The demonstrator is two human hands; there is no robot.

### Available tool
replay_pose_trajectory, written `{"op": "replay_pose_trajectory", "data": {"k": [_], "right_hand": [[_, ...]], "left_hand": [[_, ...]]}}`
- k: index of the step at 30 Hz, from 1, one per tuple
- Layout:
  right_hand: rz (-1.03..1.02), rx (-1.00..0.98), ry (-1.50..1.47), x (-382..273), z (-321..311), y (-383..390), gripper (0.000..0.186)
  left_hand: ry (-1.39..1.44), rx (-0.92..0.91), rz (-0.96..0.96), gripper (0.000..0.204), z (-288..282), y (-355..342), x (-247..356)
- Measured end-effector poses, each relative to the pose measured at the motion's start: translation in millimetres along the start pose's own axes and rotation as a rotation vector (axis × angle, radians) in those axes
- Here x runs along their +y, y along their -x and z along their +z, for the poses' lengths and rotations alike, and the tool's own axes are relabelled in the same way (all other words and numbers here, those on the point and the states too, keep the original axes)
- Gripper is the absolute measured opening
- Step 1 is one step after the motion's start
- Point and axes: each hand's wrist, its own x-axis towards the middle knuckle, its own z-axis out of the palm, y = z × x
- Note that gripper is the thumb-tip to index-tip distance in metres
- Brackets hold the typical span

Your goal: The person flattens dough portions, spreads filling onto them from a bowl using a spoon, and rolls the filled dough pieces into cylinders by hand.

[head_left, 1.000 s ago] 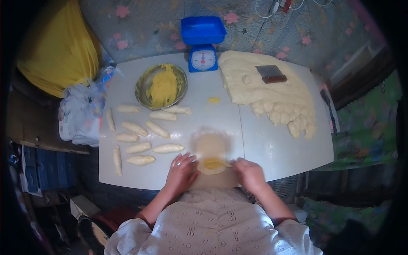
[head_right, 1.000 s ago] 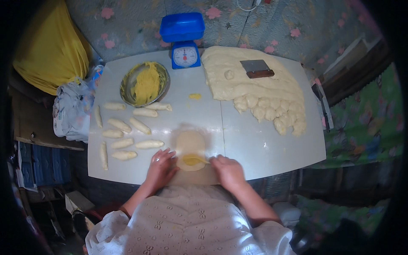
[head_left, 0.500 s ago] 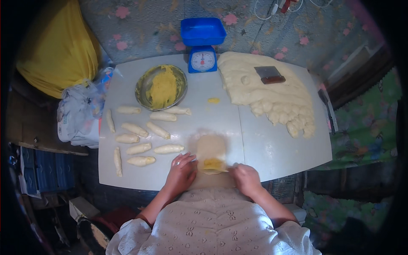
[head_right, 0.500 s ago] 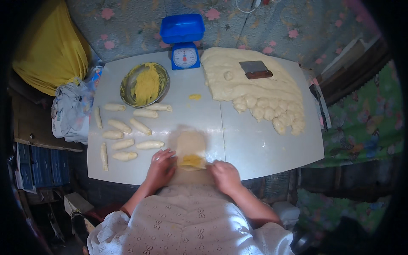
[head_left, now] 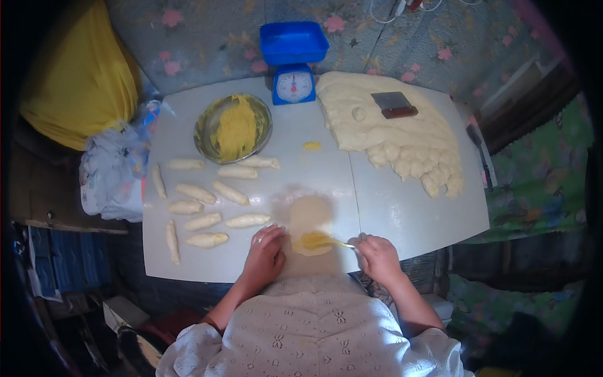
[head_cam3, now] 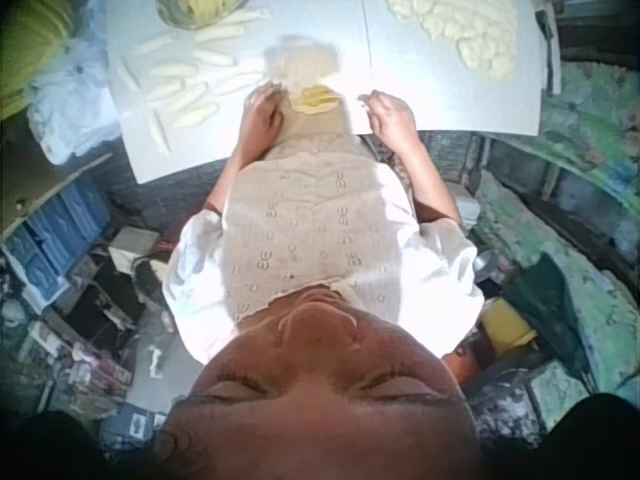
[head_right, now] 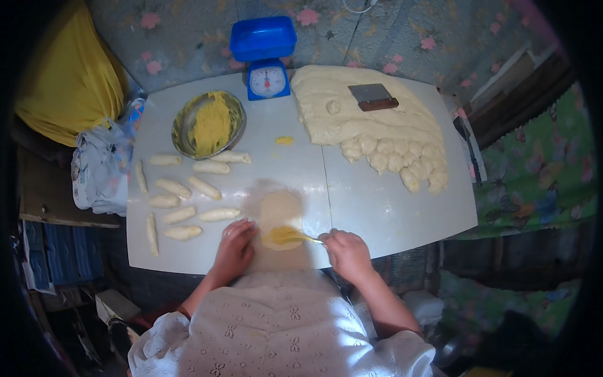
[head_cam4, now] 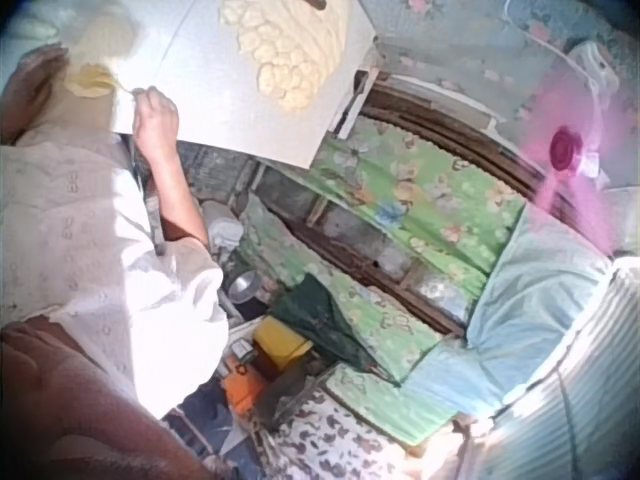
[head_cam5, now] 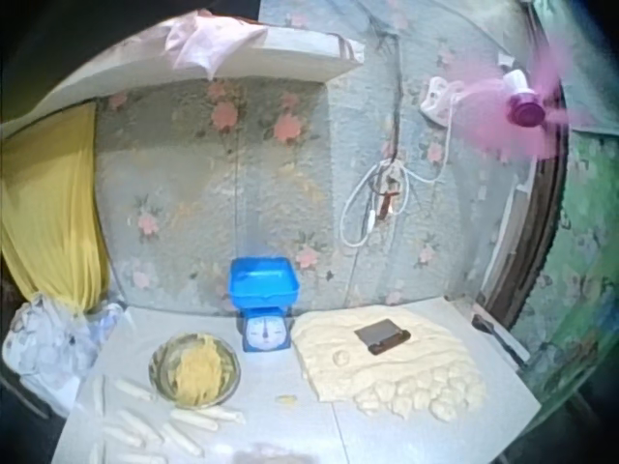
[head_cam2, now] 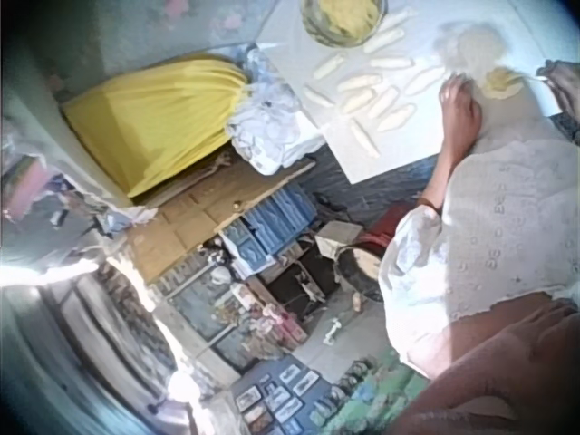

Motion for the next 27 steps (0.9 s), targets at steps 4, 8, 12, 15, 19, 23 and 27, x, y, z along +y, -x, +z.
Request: {"op": "replay_pose_trajectory", "data": {"k": [4, 8, 12, 15, 19, 23, 27], "right_hand": [[0.054, 0.121, -0.053, -13.3, -2.2, -3.2, 0.017], [0.162, 0.034, -0.022, -13.2, 6.4, -4.7, 0.017], [0.137, 0.175, -0.036, -11.8, -4.6, 12.7, 0.017], [0.106, 0.074, -0.020, -13.3, 1.4, 17.9, 0.019], [0.051, 0.056, 0.018, -22.5, 6.9, 10.2, 0.022], [-0.057, 0.008, -0.033, -30.6, 33.2, -7.5, 0.024], [-0.097, 0.139, -0.098, -32.1, 33.4, -13.3, 0.023]], "left_hand": [[-0.054, -0.047, 0.042, 0.038, -1.1, -5.3, 6.1], [-0.054, -0.084, 0.035, 0.035, -0.4, -4.4, 4.6], [-0.069, -0.102, 0.015, 0.033, -1.9, -2.8, 5.0], [-0.062, -0.062, 0.033, 0.032, -3.6, -5.4, 5.2], [-0.035, -0.028, 0.048, 0.035, -2.6, -3.8, 1.2], [0.050, 0.025, -0.009, 0.042, 0.6, -2.0, -0.8], [0.113, 0.071, -0.026, 0.046, 0.4, 2.8, -4.4]]}}
